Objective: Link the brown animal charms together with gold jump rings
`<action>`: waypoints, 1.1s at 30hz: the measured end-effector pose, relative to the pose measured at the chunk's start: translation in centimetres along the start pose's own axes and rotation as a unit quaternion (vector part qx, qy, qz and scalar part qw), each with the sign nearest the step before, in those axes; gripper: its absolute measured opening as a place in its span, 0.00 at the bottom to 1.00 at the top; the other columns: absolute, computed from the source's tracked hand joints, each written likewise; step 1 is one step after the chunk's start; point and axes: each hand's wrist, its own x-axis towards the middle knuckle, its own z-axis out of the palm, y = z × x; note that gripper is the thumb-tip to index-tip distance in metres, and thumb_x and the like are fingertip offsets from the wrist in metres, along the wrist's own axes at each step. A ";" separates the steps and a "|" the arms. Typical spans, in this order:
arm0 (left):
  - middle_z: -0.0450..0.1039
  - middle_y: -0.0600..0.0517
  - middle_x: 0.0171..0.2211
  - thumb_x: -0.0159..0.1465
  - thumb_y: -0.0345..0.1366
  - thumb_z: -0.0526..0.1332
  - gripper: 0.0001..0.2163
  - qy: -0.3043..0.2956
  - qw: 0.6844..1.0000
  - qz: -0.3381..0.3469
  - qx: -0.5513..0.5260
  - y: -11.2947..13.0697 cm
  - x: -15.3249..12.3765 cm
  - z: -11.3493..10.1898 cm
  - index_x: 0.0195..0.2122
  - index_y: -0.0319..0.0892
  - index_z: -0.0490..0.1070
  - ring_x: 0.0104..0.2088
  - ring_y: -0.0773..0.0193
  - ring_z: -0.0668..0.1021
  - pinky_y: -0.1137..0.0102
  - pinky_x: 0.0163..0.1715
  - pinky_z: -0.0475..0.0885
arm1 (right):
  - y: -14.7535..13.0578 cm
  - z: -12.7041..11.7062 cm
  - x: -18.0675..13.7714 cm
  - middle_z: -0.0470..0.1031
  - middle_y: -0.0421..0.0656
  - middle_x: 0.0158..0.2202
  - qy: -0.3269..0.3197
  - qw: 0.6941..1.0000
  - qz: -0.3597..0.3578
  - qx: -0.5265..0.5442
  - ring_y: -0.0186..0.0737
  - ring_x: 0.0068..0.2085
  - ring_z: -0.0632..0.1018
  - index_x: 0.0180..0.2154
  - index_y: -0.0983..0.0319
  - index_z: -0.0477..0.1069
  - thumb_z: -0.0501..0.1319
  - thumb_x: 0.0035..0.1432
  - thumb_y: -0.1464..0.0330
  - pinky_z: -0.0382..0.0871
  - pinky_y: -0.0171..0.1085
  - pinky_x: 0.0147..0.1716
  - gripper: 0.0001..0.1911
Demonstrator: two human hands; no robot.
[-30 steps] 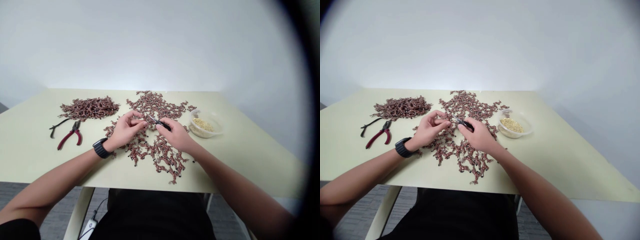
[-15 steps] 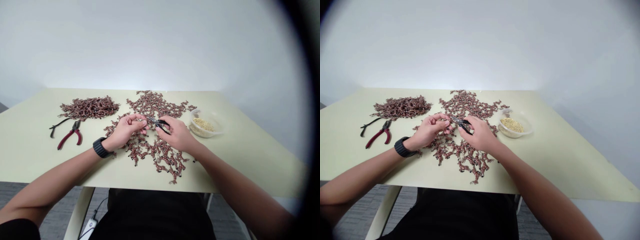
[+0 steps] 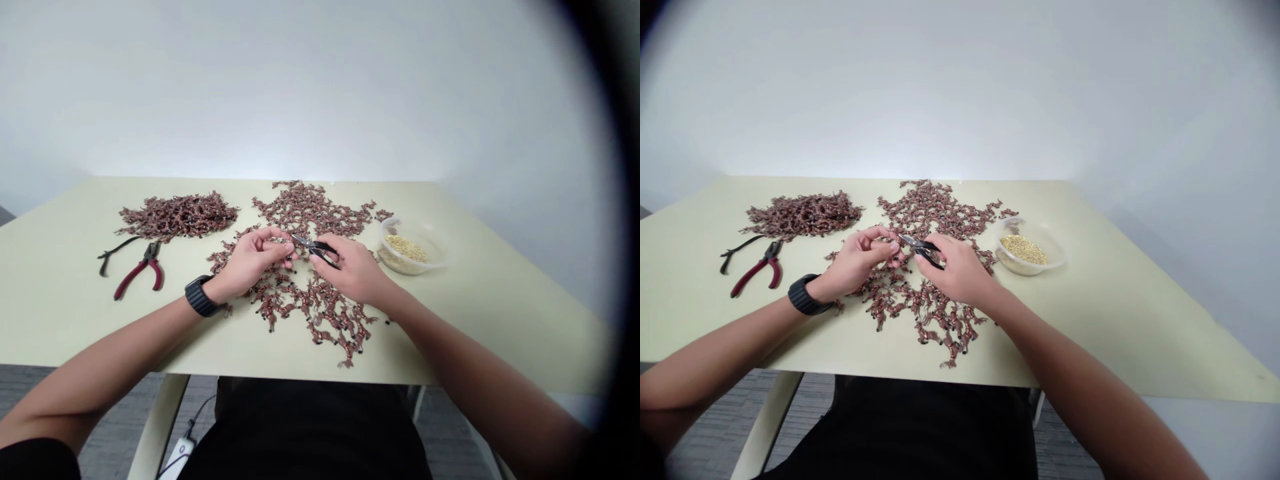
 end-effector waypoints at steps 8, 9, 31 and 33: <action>0.81 0.44 0.48 0.65 0.37 0.67 0.16 0.070 0.882 0.252 0.392 -0.9 -0.1 -1.3 0.53 0.43 0.75 0.45 0.56 0.83 0.62 0.47 0.78 | 0.0 -0.1 0.0 0.51 0.35 0.26 -0.168 0.907 0.177 0.342 0.31 0.24 0.50 0.39 0.58 0.69 0.54 0.68 0.50 0.44 0.34 0.19 0.19; 0.81 0.44 0.49 0.65 0.37 0.67 0.15 0.064 0.861 0.274 0.424 -1.0 0.0 -1.6 0.53 0.44 0.76 0.46 0.56 0.83 0.61 0.49 0.77 | -0.1 -0.1 0.0 0.50 0.35 0.27 -0.178 0.894 0.186 0.368 0.32 0.24 0.49 0.40 0.58 0.69 0.54 0.68 0.49 0.42 0.34 0.19 0.19; 0.81 0.48 0.34 0.62 0.41 0.70 0.15 -0.008 0.996 -0.048 -0.069 -0.4 0.4 -0.6 0.47 0.41 0.76 0.30 0.65 0.81 0.69 0.35 0.77 | 0.5 0.3 0.1 0.74 0.44 0.38 0.026 0.999 -0.030 -0.032 0.40 0.35 0.70 0.46 0.59 0.71 0.59 0.65 0.58 0.59 0.39 0.34 0.13; 0.81 0.48 0.34 0.62 0.40 0.70 0.14 -0.013 0.996 -0.047 -0.070 -0.3 0.3 -0.7 0.47 0.41 0.76 0.30 0.65 0.81 0.70 0.34 0.77 | 0.4 0.2 0.1 0.74 0.44 0.38 0.023 0.999 -0.032 -0.031 0.40 0.34 0.70 0.45 0.59 0.71 0.58 0.66 0.58 0.59 0.39 0.34 0.13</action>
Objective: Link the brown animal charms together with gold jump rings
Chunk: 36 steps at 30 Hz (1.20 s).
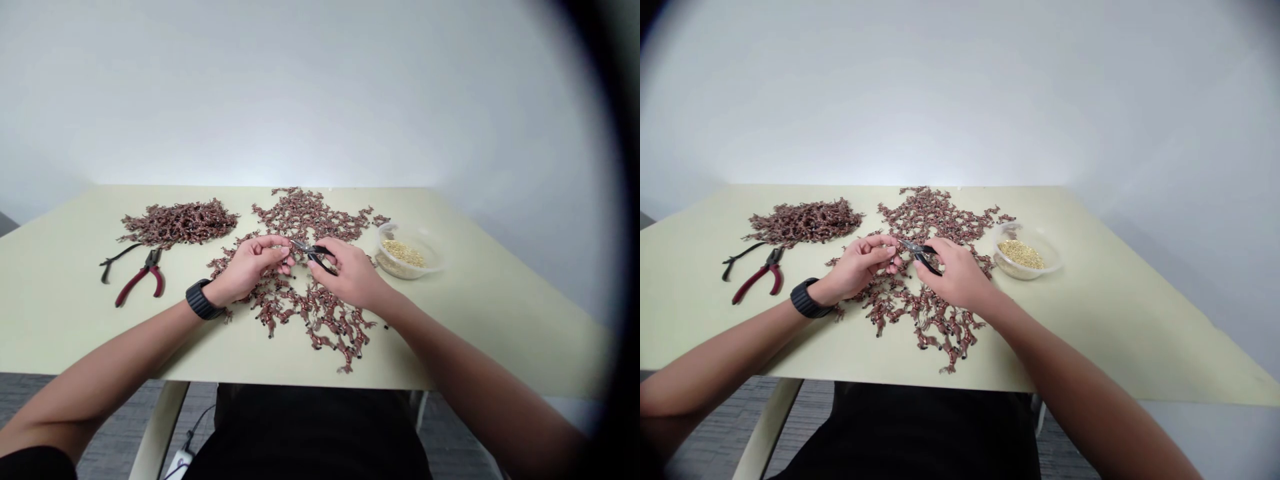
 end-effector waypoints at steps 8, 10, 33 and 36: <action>0.80 0.49 0.34 0.63 0.39 0.70 0.13 -0.015 1.000 -0.012 -0.022 0.0 -0.1 0.0 0.46 0.41 0.76 0.30 0.66 0.81 0.71 0.33 0.76 | -0.1 -0.5 0.1 0.74 0.44 0.37 -0.013 1.000 -0.007 0.008 0.40 0.34 0.70 0.46 0.60 0.72 0.58 0.66 0.59 0.59 0.39 0.33 0.13; 0.80 0.49 0.33 0.62 0.40 0.70 0.13 -0.017 0.999 -0.016 -0.025 0.0 0.0 0.0 0.46 0.41 0.76 0.29 0.66 0.80 0.71 0.33 0.76 | 0.0 -0.6 0.1 0.74 0.44 0.37 -0.016 1.000 -0.011 0.002 0.41 0.35 0.70 0.47 0.60 0.72 0.58 0.66 0.59 0.60 0.39 0.33 0.14; 0.80 0.49 0.31 0.63 0.36 0.70 0.10 -0.034 0.998 -0.036 -0.048 0.1 0.0 -0.4 0.44 0.39 0.79 0.24 0.71 0.78 0.75 0.28 0.75 | 0.4 -1.5 0.2 0.74 0.44 0.37 -0.042 0.998 -0.047 -0.024 0.40 0.35 0.72 0.43 0.60 0.71 0.57 0.67 0.59 0.63 0.39 0.34 0.12; 0.80 0.49 0.30 0.63 0.35 0.70 0.10 -0.034 0.997 -0.038 -0.054 0.2 -0.1 -0.3 0.44 0.38 0.79 0.24 0.71 0.77 0.76 0.27 0.75 | 0.5 -1.5 0.2 0.74 0.44 0.37 -0.034 0.998 -0.056 -0.026 0.40 0.36 0.72 0.43 0.61 0.71 0.58 0.66 0.60 0.63 0.39 0.34 0.12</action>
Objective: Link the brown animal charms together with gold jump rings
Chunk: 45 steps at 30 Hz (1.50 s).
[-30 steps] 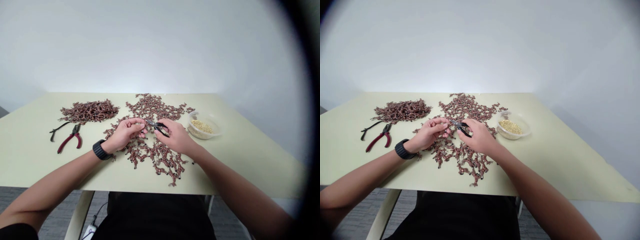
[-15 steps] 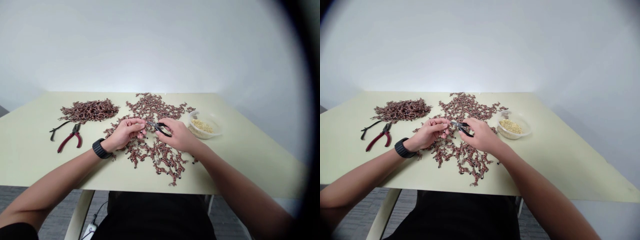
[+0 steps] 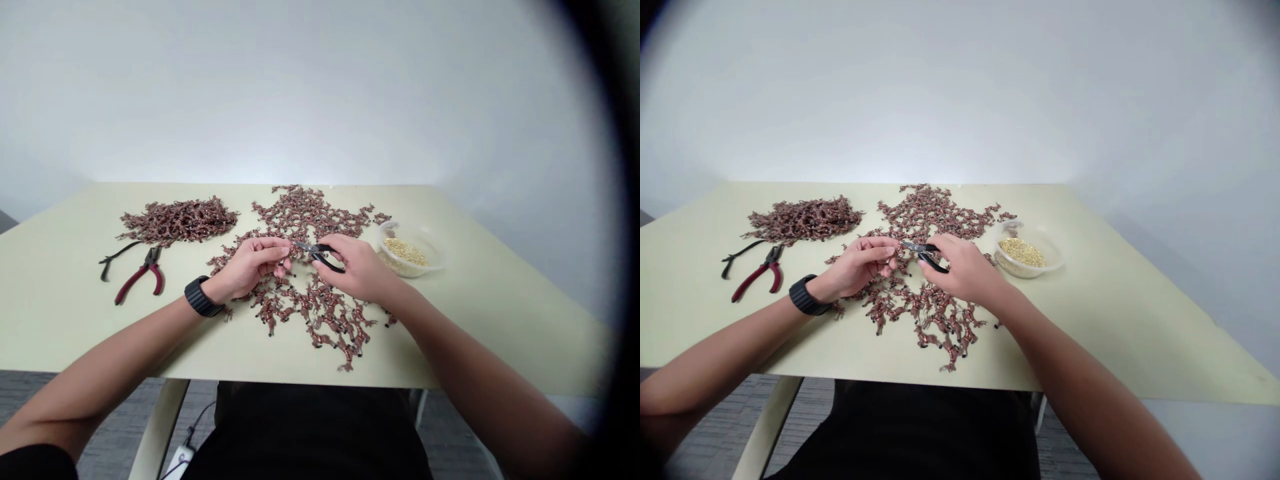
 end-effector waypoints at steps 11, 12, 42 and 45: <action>0.80 0.49 0.31 0.64 0.35 0.69 0.10 -0.005 1.000 -0.003 0.000 0.0 0.0 0.0 0.45 0.37 0.79 0.24 0.71 0.77 0.77 0.27 0.75 | 0.1 0.1 0.0 0.75 0.44 0.37 0.002 1.000 -0.006 -0.002 0.40 0.36 0.72 0.44 0.61 0.72 0.59 0.65 0.60 0.64 0.39 0.35 0.12; 0.80 0.49 0.31 0.64 0.35 0.69 0.10 -0.005 1.000 -0.004 -0.001 0.0 -0.1 0.0 0.45 0.37 0.79 0.24 0.71 0.77 0.76 0.27 0.75 | 0.1 0.0 0.0 0.75 0.44 0.37 0.001 1.000 -0.005 -0.002 0.40 0.36 0.72 0.44 0.61 0.72 0.59 0.65 0.60 0.63 0.39 0.35 0.12; 0.81 0.44 0.50 0.66 0.25 0.62 0.19 0.049 0.538 0.469 0.699 -1.2 0.6 -3.8 0.58 0.44 0.71 0.48 0.54 0.82 0.57 0.47 0.79 | -2.6 1.7 0.1 0.49 0.34 0.28 -0.162 0.686 0.332 0.627 0.29 0.24 0.46 0.38 0.62 0.67 0.59 0.65 0.52 0.36 0.30 0.16 0.18; 0.82 0.47 0.44 0.67 0.31 0.64 0.12 0.112 0.666 0.416 0.609 -1.0 0.2 -2.0 0.51 0.45 0.75 0.44 0.57 0.84 0.61 0.43 0.80 | -2.4 1.8 0.1 0.52 0.34 0.28 -0.135 0.743 0.308 0.578 0.29 0.23 0.48 0.39 0.61 0.68 0.58 0.65 0.51 0.40 0.31 0.17 0.19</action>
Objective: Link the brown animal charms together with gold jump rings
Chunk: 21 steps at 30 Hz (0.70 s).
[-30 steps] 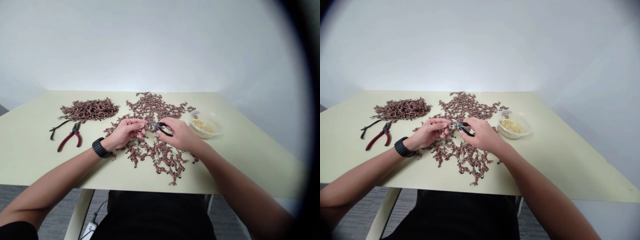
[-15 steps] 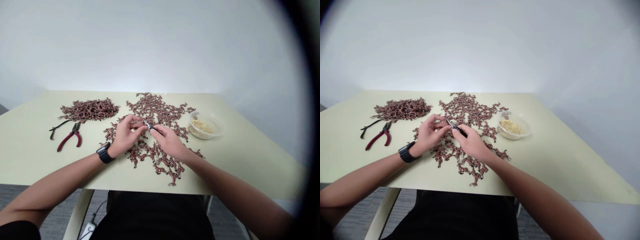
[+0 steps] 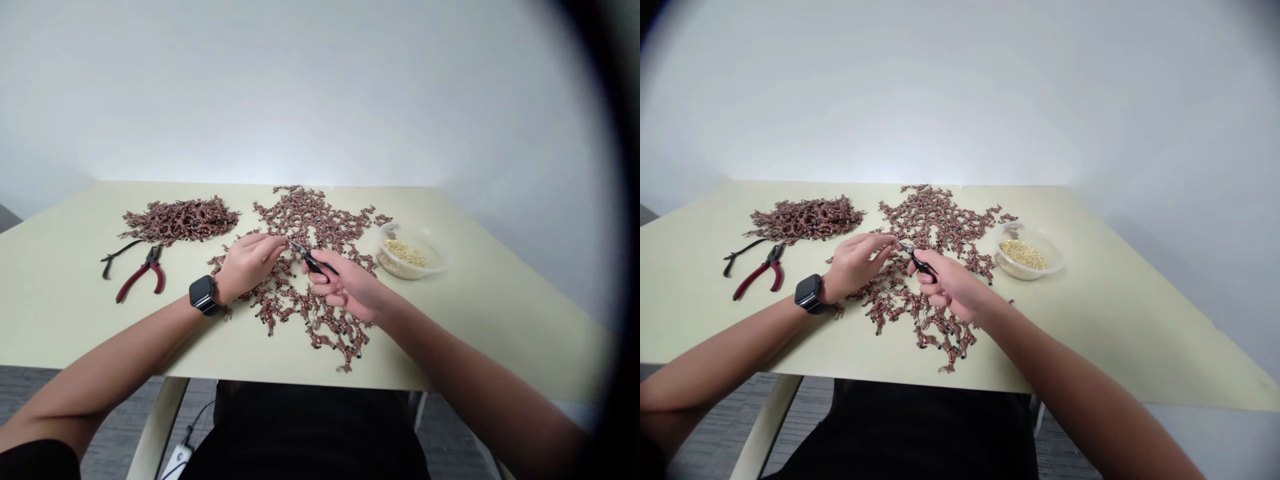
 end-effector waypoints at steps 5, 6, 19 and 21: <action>0.83 0.44 0.38 0.63 0.40 0.70 0.18 -0.036 0.879 -0.308 -0.363 2.6 1.2 -0.3 0.52 0.41 0.71 0.36 0.58 0.85 0.65 0.37 0.80 | 0.5 -0.8 0.3 0.63 0.38 0.27 0.174 0.906 -0.201 -0.330 0.34 0.26 0.62 0.39 0.59 0.69 0.58 0.66 0.52 0.56 0.35 0.24 0.17; 0.83 0.45 0.35 0.62 0.41 0.70 0.18 -0.049 0.844 -0.334 -0.417 2.8 1.3 -0.4 0.51 0.41 0.71 0.34 0.59 0.84 0.65 0.37 0.80 | 0.5 -1.0 0.4 0.64 0.38 0.27 0.194 0.874 -0.227 -0.383 0.35 0.27 0.64 0.39 0.58 0.70 0.58 0.66 0.53 0.57 0.36 0.26 0.16; 0.81 0.49 0.31 0.60 0.39 0.72 0.14 -0.085 0.714 -0.392 -0.574 2.4 1.4 -0.4 0.44 0.41 0.75 0.28 0.65 0.81 0.70 0.33 0.78 | 0.0 -2.0 0.1 0.72 0.43 0.36 0.166 0.781 -0.296 -0.524 0.39 0.33 0.69 0.47 0.60 0.71 0.58 0.66 0.58 0.59 0.38 0.33 0.14; 0.81 0.49 0.31 0.60 0.38 0.72 0.14 -0.088 0.710 -0.390 -0.579 2.4 1.3 -0.5 0.44 0.41 0.75 0.28 0.65 0.81 0.70 0.33 0.78 | -0.1 -2.0 0.0 0.71 0.42 0.35 0.162 0.782 -0.297 -0.524 0.39 0.33 0.69 0.47 0.60 0.71 0.58 0.66 0.58 0.59 0.38 0.32 0.14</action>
